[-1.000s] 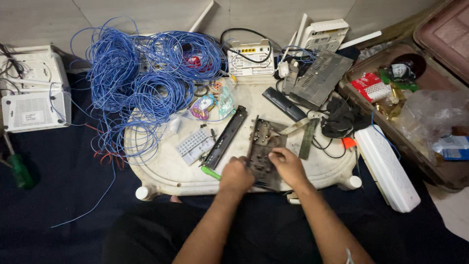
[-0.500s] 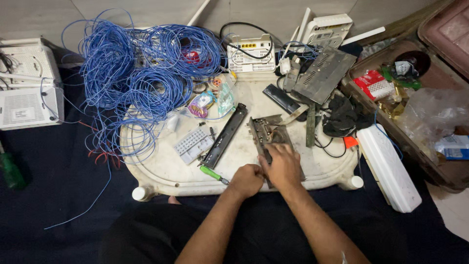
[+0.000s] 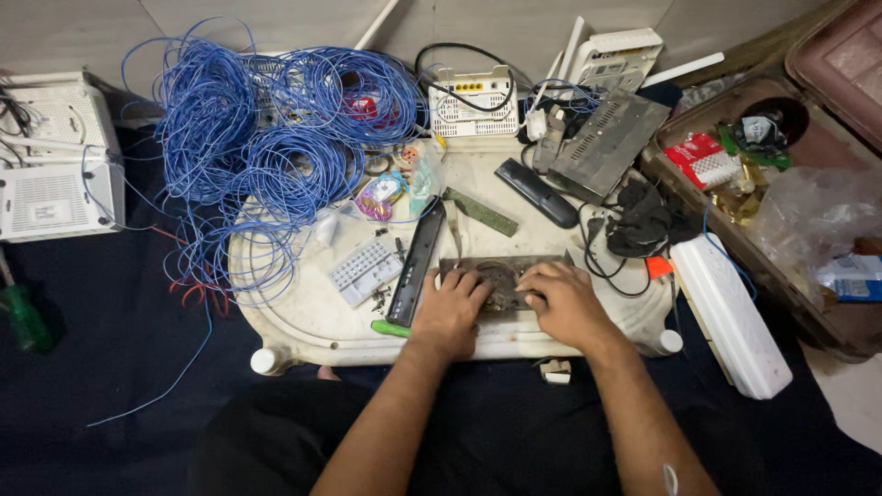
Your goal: The person wipes a circuit board with a black cloth, then uses a green-handled screwdriver to remove screws from the board. The person continues to manipulate the board and its components on a cluttered table.
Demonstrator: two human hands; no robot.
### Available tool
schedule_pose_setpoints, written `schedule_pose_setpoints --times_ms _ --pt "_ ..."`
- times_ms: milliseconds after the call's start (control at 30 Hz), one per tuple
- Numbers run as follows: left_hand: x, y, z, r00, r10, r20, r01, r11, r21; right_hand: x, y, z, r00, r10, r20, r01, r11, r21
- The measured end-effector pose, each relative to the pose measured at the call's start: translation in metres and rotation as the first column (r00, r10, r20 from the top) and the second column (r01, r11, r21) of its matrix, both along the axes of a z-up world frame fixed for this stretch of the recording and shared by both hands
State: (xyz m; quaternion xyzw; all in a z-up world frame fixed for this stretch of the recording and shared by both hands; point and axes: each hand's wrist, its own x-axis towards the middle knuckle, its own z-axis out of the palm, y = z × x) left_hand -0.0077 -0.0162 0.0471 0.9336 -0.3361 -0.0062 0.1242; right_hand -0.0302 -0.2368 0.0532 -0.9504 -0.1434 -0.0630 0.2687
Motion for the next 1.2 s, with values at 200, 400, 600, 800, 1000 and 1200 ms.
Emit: schedule_pose_setpoints --times_ms 200,400,600,800,1000,1200 --pt "0.004 0.003 0.009 0.997 0.018 -0.077 -0.034 0.977 -0.210 -0.003 0.000 0.017 0.982 -0.060 0.177 0.056 0.998 0.024" --pt "0.014 0.004 0.028 0.983 0.076 -0.165 -0.120 0.953 -0.278 -0.011 0.027 0.026 0.963 -0.037 0.268 0.040 0.999 -0.005" --pt "0.039 -0.004 0.026 0.951 0.121 -0.284 -0.164 0.978 -0.132 -0.009 0.038 0.032 0.986 0.037 0.162 -0.030 0.999 -0.044" --pt "0.045 -0.005 0.035 0.881 0.154 -0.448 -0.203 0.977 -0.064 0.001 0.041 0.031 0.997 -0.064 0.040 0.066 0.997 -0.039" --pt "0.036 -0.002 0.052 0.884 0.116 -0.453 -0.138 0.990 -0.016 0.001 0.042 0.031 0.994 -0.101 -0.047 0.101 0.995 -0.015" --pt "0.034 -0.006 0.052 0.867 0.180 -0.464 -0.247 0.965 -0.087 -0.002 0.046 0.035 0.987 -0.125 0.098 0.131 0.990 -0.058"
